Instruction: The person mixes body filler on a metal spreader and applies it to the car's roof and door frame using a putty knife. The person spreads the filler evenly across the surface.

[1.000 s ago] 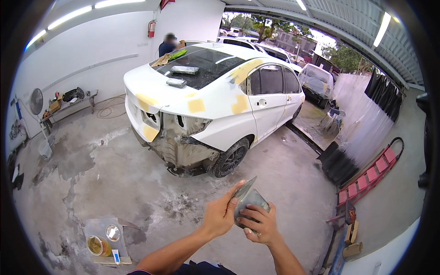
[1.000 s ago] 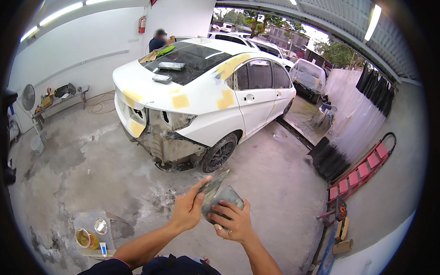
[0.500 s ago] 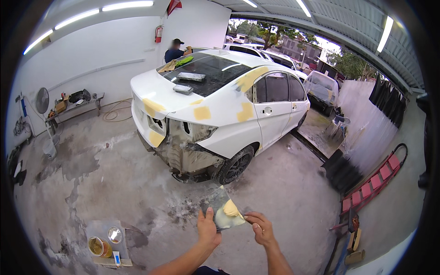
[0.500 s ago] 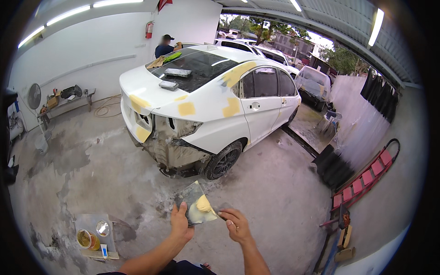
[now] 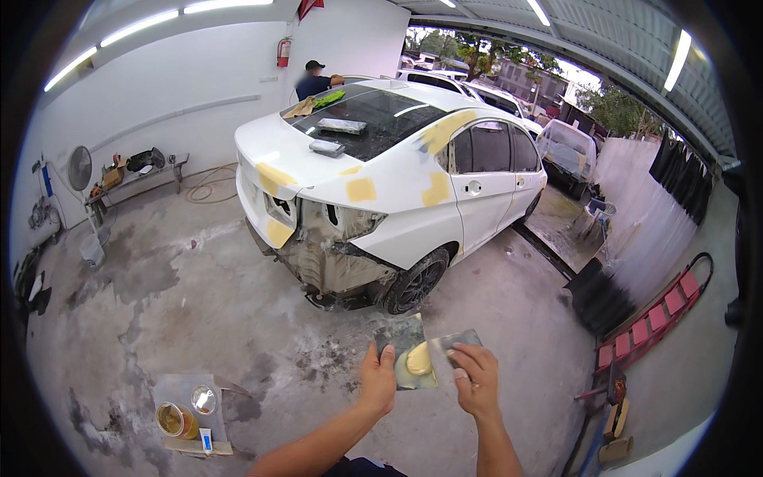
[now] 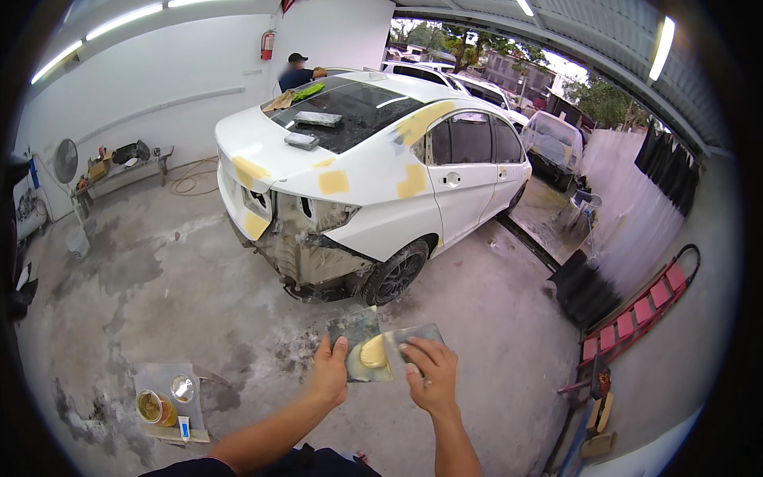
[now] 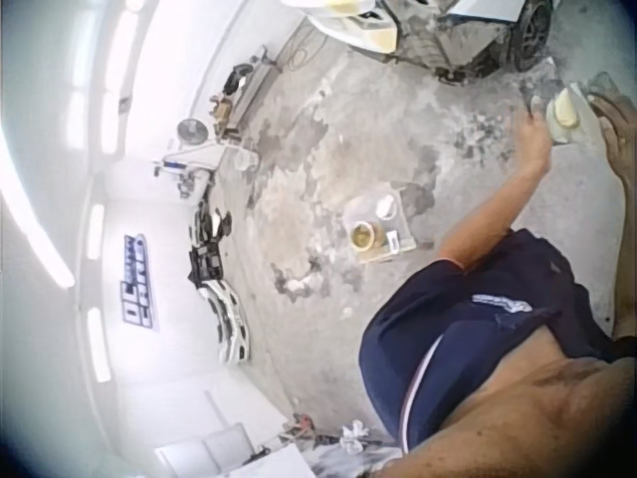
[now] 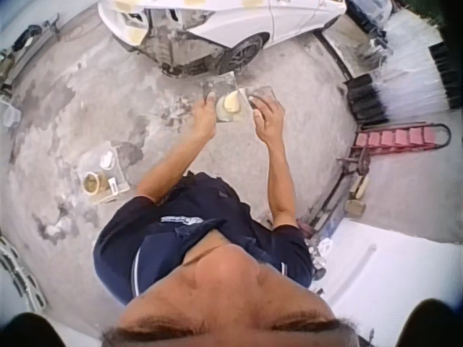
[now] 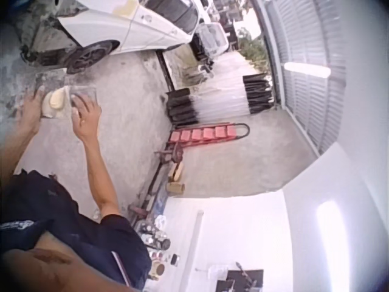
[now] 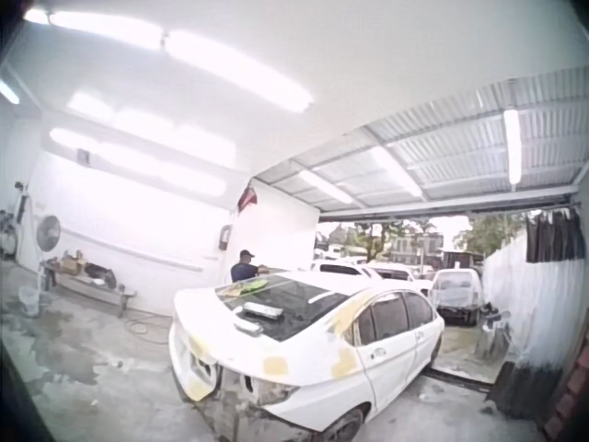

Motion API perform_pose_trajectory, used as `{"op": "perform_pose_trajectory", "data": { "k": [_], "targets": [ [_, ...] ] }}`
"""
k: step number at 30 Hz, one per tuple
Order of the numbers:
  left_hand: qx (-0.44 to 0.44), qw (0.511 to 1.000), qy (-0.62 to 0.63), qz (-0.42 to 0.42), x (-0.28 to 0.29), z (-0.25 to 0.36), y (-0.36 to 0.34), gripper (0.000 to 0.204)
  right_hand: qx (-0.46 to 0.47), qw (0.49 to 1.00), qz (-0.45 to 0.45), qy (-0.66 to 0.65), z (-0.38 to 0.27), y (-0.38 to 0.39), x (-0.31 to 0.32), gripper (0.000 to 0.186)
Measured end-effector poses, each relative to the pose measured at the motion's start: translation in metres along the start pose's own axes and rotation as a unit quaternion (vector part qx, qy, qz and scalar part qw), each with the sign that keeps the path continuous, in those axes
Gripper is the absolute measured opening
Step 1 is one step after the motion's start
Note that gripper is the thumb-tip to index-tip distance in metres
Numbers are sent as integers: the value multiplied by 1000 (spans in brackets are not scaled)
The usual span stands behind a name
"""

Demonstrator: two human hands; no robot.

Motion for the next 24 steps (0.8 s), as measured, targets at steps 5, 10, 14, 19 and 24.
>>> {"op": "perform_pose_trajectory", "data": {
  "k": [5,10,14,19,24],
  "targets": [
    [66,996,37,53,3,-28,2,49,61,993,-99,-2,-21,-18,2,24],
    [71,997,1,37,13,-28,-1,51,67,990,-121,13,-28,-15,-3,21],
    [74,996,34,29,6,-18,1,38,92,984,-145,53,-24,-9,-1,19],
    [90,994,65,-6,-6,-7,7,30,70,994,-80,1,-23,-4,15,22],
    [134,987,86,-1,-17,-2,14,30,39,992,-87,-87,-24,5,16,22]
  ]
}}
Point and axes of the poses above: each hand's wrist, its own y-axis away from the middle knuckle, its own x-axis out of the back of the hand, z = x × y, the point moved 1 cm from there along -y, towards the middle knuckle, and after that the axes turned 15 degrees about -y, right-handed, at the moved point
